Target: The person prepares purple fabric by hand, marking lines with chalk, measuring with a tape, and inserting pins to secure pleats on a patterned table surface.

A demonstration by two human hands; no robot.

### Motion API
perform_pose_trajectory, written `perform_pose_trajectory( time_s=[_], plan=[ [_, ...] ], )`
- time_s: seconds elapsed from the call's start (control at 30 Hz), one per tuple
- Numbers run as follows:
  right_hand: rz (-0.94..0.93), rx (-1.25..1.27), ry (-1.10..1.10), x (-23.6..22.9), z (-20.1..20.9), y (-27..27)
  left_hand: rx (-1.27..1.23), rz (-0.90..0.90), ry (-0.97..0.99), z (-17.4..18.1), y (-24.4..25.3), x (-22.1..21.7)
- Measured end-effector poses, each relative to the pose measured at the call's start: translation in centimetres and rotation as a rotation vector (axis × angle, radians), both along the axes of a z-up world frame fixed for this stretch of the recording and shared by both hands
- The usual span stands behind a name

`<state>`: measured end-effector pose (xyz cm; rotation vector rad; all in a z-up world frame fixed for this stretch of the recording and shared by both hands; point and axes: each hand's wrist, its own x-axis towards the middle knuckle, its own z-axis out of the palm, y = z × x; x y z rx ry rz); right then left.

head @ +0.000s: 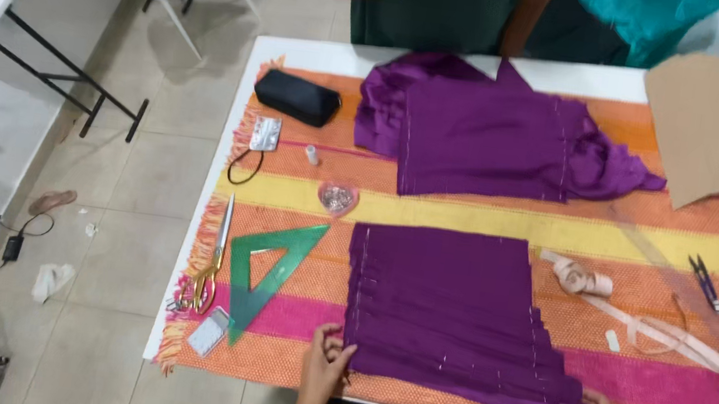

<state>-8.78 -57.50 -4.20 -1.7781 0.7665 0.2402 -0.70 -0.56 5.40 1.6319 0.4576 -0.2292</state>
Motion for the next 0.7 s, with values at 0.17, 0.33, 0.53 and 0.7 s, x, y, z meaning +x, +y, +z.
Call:
perform_pose_trajectory(
  time_s=[0.17,0.33,0.53,0.7],
  plan=[
    [-0.046,0.135,0.048,0.6,2.0,-0.3,0.147,0.069,-0.017,0.8,-1.4,0.1],
    [0.217,-0.283,0.145,0.9,6.8,0.4,0.301,0.104,-0.225,-0.2,-2.4,-0.2],
    [0.181,-0.006,-0.070,0.3,8.0,0.8,0.351,0.200,-0.214,-2.3,-2.9,-1.8],
    [0.235,-0.047,-0.084,-0.2,7.4,0.1,0.383,0.240,-0.222,-1.7,-3.0,-2.6]
  ],
)
